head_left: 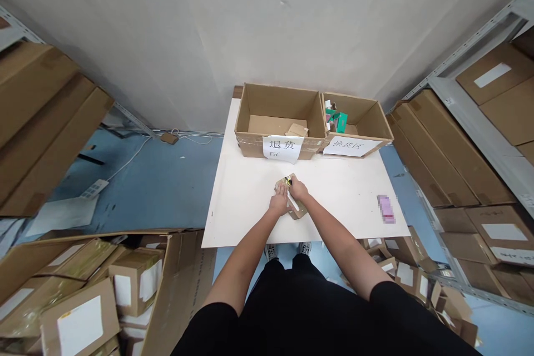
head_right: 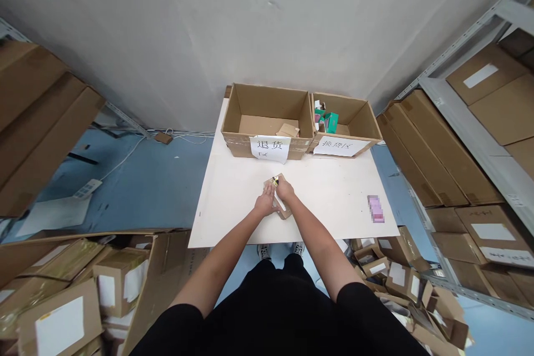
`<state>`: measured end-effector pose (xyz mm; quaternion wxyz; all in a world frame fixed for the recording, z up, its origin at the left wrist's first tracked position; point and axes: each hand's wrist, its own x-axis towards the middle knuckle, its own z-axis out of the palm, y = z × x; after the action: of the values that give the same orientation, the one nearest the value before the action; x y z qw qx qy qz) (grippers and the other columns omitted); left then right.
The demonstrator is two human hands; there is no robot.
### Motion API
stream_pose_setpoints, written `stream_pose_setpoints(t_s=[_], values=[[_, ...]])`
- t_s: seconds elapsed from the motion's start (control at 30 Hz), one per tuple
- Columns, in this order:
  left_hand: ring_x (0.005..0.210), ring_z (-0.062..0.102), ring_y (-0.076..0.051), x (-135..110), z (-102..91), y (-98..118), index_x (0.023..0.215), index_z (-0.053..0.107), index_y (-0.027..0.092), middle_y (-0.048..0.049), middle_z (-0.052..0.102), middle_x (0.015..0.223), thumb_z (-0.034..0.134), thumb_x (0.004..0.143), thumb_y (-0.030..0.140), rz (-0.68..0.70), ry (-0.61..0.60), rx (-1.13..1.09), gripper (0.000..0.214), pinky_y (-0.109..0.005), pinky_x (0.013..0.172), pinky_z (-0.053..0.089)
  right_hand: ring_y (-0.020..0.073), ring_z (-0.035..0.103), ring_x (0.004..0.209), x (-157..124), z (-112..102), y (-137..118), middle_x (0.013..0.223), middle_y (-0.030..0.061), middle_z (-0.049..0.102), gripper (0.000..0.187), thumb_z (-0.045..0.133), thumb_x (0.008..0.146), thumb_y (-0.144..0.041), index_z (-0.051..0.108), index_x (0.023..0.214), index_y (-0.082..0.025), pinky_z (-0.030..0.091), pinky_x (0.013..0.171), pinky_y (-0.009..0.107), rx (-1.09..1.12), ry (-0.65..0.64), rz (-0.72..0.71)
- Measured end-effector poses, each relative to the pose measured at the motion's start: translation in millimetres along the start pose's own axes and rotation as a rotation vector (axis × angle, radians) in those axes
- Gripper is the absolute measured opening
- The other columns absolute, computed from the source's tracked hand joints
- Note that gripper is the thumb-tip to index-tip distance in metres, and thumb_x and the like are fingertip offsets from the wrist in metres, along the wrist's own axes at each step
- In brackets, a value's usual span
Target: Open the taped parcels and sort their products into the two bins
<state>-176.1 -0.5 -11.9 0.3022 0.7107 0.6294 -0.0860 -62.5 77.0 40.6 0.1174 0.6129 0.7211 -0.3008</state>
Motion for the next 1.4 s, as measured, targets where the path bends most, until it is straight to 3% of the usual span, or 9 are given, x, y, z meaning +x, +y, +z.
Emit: stream_pose_setpoints(t_s=[0.3, 0.43, 0.53, 0.63, 0.83, 0.97, 1.13, 1.27, 1.4], values=[[0.167, -0.006, -0.032, -0.7, -1.6, -1.3, 0.173, -0.001, 0.013, -0.0186, -0.003, 0.18, 0.069, 0.087, 0.066, -0.016, -0.016, 0.012, 0.123, -0.044, 0.12, 0.045, 0.0302, 0.077, 0.104, -8.9, -3.5, 2.9, 0.114, 0.0158, 0.079, 0.047, 0.067, 0.1, -0.03, 0.056, 0.143, -0.018, 0.055, 0.08, 0.032, -0.081, -0.131, 0.044], [0.167, -0.005, -0.033, -0.7, -0.7, -1.1, 0.173, -0.001, 0.013, -0.0189, -0.003, 0.18, 0.069, 0.086, 0.069, -0.015, -0.014, 0.008, 0.124, -0.046, 0.12, 0.045, 0.0319, 0.08, 0.088, -18.4, 0.2, 13.5, 0.108, 0.017, 0.078, 0.053, 0.083, 0.087, -0.03, 0.063, 0.133, -0.017, 0.059, 0.069, 0.033, -0.05, -0.186, 0.115], [0.167, -0.003, -0.034, -1.1, 0.0, -0.2, 0.173, 0.002, 0.013, -0.0197, 0.0, 0.18, 0.07, 0.086, 0.067, -0.008, 0.008, 0.004, 0.123, -0.045, 0.12, 0.045, 0.0327, 0.078, 0.071, -39.9, 8.4, 40.6, 0.101, 0.0192, 0.076, 0.045, 0.091, 0.078, -0.032, 0.07, 0.114, -0.015, 0.06, 0.056, 0.037, 0.121, -0.187, 0.176], [0.167, 0.0, -0.033, -1.7, -0.8, -1.1, 0.173, 0.006, 0.012, -0.0202, 0.002, 0.18, 0.072, 0.086, 0.065, -0.01, 0.042, 0.0, 0.121, -0.042, 0.122, 0.042, 0.0305, 0.076, 0.064, -73.8, 18.7, 78.8, 0.096, 0.0182, 0.073, 0.033, 0.084, 0.083, -0.032, 0.07, 0.108, -0.017, 0.06, 0.051, 0.039, 0.318, -0.13, 0.203], [0.167, 0.002, -0.036, -2.4, -3.9, -0.6, 0.172, 0.019, 0.027, -0.0129, 0.006, 0.181, 0.07, 0.087, 0.068, -0.018, 0.047, 0.019, 0.107, -0.047, 0.119, 0.047, 0.0225, 0.073, 0.057, -122.7, 22.7, 133.4, 0.092, 0.0116, 0.074, 0.02, 0.068, 0.097, -0.032, 0.066, 0.113, -0.02, 0.057, 0.061, 0.035, 0.261, -0.123, 0.209], [0.165, 0.009, -0.045, -5.2, 11.6, 32.5, 0.172, 0.022, 0.018, -0.0214, 0.016, 0.178, 0.061, 0.092, 0.069, -0.121, 0.088, 0.068, 0.102, -0.054, 0.115, 0.049, 0.0187, 0.072, 0.057, -111.1, 28.3, 133.9, 0.096, 0.0089, 0.077, 0.038, 0.047, 0.109, -0.05, 0.052, 0.131, -0.019, 0.053, 0.068, 0.031, 0.339, 0.1, 0.309], [0.152, 0.034, -0.057, -17.4, 40.6, 75.8, 0.167, 0.031, 0.002, -0.0365, 0.043, 0.161, 0.054, 0.099, 0.063, -0.287, 0.063, 0.149, 0.094, -0.069, 0.109, 0.045, 0.0281, 0.077, 0.098, -65.2, 39.6, 112.2, 0.115, 0.0158, 0.076, 0.052, 0.058, 0.102, -0.061, 0.047, 0.131, -0.019, 0.054, 0.077, 0.032, 0.42, 0.207, 0.482], [0.144, 0.049, -0.05, -20.6, 32.9, 59.9, 0.162, 0.044, 0.006, -0.0341, 0.057, 0.15, 0.055, 0.101, 0.046, -0.18, 0.102, 0.155, 0.073, -0.064, 0.107, 0.049, 0.0301, 0.074, 0.112, -42.2, 35.9, 111.7, 0.121, 0.0153, 0.076, 0.05, 0.064, 0.099, -0.055, 0.047, 0.131, -0.021, 0.053, 0.085, 0.033, 0.395, 0.22, 0.43], [0.162, 0.026, -0.037, -10.0, 13.5, 31.7, 0.169, 0.033, 0.031, -0.0106, 0.033, 0.175, 0.054, 0.1, 0.038, 0.073, 0.063, 0.15, 0.073, -0.057, 0.124, 0.038, 0.0229, 0.077, 0.087, -45.6, 36.4, 128.8, 0.101, 0.0071, 0.077, 0.037, 0.05, 0.107, -0.052, 0.046, 0.13, -0.023, 0.054, 0.075, 0.027, 0.549, 0.205, 0.364]])
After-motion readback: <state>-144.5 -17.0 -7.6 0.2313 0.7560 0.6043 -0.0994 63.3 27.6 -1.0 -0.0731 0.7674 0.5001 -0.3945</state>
